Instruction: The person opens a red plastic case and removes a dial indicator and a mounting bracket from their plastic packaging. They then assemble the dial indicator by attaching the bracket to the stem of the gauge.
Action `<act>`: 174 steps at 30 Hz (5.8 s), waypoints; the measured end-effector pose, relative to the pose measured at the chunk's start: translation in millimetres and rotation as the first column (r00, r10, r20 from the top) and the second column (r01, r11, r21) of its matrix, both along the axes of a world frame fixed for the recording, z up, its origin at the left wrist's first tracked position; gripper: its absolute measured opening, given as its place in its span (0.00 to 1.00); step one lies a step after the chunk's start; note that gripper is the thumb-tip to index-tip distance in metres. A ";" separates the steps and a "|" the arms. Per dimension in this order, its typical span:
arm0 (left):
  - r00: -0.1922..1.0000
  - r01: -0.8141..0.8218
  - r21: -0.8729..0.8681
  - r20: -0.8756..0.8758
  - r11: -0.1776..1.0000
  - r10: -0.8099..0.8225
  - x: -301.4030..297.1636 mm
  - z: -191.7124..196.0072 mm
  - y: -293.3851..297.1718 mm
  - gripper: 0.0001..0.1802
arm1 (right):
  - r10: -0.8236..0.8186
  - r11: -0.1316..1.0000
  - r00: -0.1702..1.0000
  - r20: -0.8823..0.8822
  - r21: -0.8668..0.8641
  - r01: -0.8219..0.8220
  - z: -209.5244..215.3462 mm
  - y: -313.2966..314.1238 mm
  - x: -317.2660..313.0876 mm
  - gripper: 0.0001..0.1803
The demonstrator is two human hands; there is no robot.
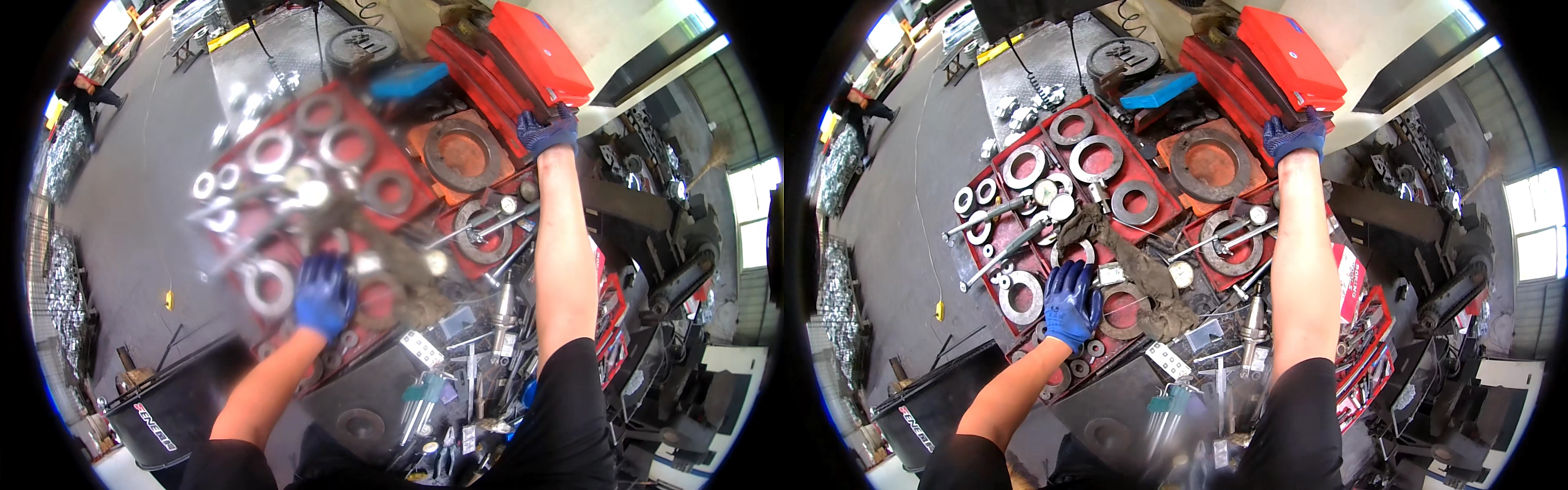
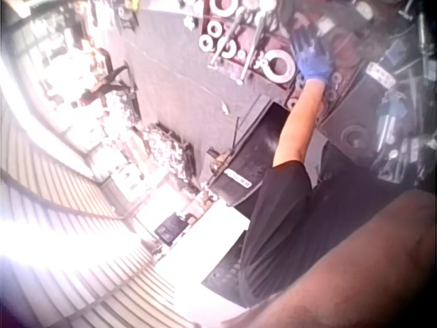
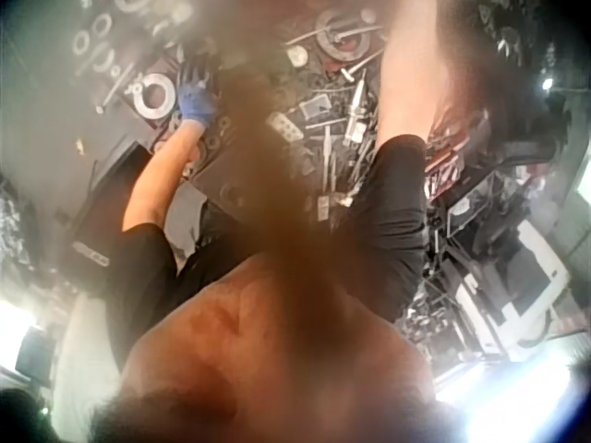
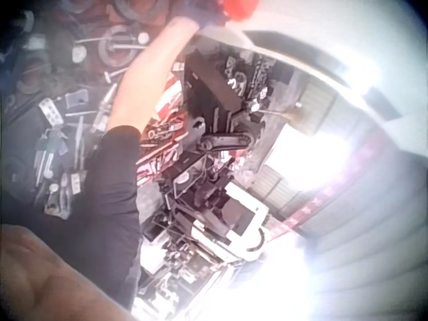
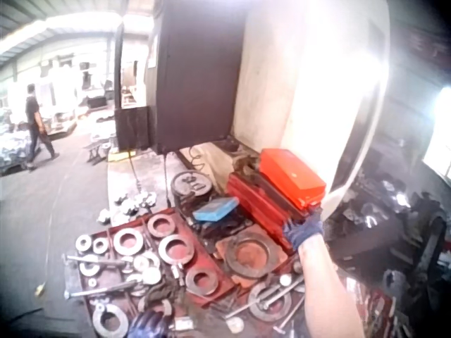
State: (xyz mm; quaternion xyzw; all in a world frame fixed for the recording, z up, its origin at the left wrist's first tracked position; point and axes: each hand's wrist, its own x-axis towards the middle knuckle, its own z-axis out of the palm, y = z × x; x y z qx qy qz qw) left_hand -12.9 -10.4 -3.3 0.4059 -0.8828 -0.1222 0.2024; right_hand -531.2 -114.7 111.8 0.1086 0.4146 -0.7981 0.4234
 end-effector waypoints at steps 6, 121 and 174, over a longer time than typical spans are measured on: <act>1.000 0.022 -0.001 -0.008 1.000 -0.022 -0.5 1.5 -3.1 0.26 | -0.061 0.998 0.996 -0.068 -0.029 0.059 -27.7 2.4 -7.7 0.22; 0.754 0.438 0.429 0.302 0.790 -0.583 118.1 146.9 90.7 0.67 | 0.445 0.864 0.895 -0.022 0.271 -0.423 6.7 369.3 466.3 0.21; 0.747 0.017 0.036 0.664 0.999 -0.037 74.3 114.0 171.5 0.75 | 0.844 0.446 0.426 -0.326 0.868 -0.219 -27.2 326.9 417.5 0.38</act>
